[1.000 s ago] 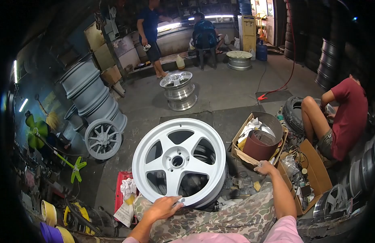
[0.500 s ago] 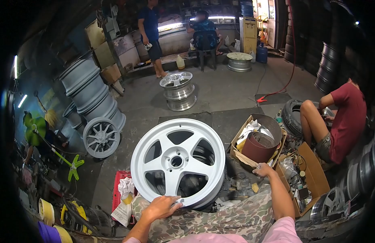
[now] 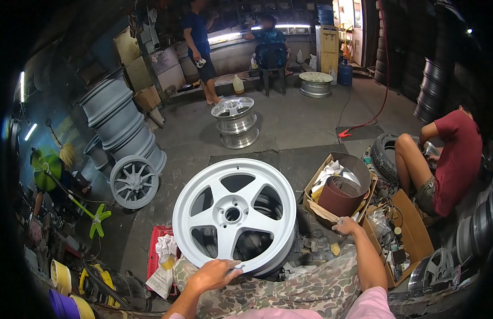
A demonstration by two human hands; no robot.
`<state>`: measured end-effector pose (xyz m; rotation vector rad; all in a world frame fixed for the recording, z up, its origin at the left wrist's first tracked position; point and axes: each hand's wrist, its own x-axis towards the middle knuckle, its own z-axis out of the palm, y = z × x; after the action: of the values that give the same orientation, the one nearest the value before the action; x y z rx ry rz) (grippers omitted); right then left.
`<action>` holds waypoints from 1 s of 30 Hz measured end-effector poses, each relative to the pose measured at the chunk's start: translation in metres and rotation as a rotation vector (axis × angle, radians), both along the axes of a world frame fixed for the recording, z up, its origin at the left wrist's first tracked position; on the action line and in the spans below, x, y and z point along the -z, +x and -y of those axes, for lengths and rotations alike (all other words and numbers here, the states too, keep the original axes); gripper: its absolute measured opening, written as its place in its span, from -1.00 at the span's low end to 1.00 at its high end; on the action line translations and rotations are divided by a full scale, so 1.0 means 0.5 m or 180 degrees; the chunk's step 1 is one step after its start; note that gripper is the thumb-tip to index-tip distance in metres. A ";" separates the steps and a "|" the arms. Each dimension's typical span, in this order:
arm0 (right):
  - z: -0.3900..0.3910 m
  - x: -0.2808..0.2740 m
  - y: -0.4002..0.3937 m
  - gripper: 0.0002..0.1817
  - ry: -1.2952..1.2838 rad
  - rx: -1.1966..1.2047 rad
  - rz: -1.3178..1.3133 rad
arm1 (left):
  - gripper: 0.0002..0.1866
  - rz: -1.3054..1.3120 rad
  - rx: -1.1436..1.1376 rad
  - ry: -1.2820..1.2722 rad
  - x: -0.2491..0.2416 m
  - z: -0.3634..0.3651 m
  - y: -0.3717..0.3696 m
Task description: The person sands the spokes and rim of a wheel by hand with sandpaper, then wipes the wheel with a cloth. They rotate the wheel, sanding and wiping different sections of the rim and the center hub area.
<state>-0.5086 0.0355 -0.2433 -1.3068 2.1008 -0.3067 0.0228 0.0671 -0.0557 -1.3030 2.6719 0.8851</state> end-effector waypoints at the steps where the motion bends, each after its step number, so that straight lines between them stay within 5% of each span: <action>1: 0.000 -0.002 0.000 -0.59 0.0004 -0.0012 0.0027 | -0.48 -0.0049 -0.0007 0.0011 0.002 -0.001 0.000; 9: 0.006 0.003 -0.004 -0.54 0.0237 -0.0014 0.0045 | -0.47 -0.0175 -0.0050 -0.0025 -0.013 0.004 -0.003; 17: 0.016 0.041 -0.021 -0.51 -0.0091 -0.0220 -0.0169 | -0.50 -0.0246 0.0161 -0.1024 -0.104 0.124 -0.022; 25: 0.014 -0.007 0.023 -0.48 0.0297 -0.0149 -0.0019 | -0.31 -0.0444 0.0106 -0.2804 -0.445 0.448 -0.203; 30: 0.028 0.108 -0.043 -0.39 0.0042 -0.0512 0.0170 | -0.31 -0.0317 -0.0316 -0.3072 -0.674 0.527 -0.329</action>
<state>-0.5299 0.0214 -0.2972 -1.4341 1.9368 -0.2554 -0.1419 -0.1962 0.2816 -1.5133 3.2434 -0.4687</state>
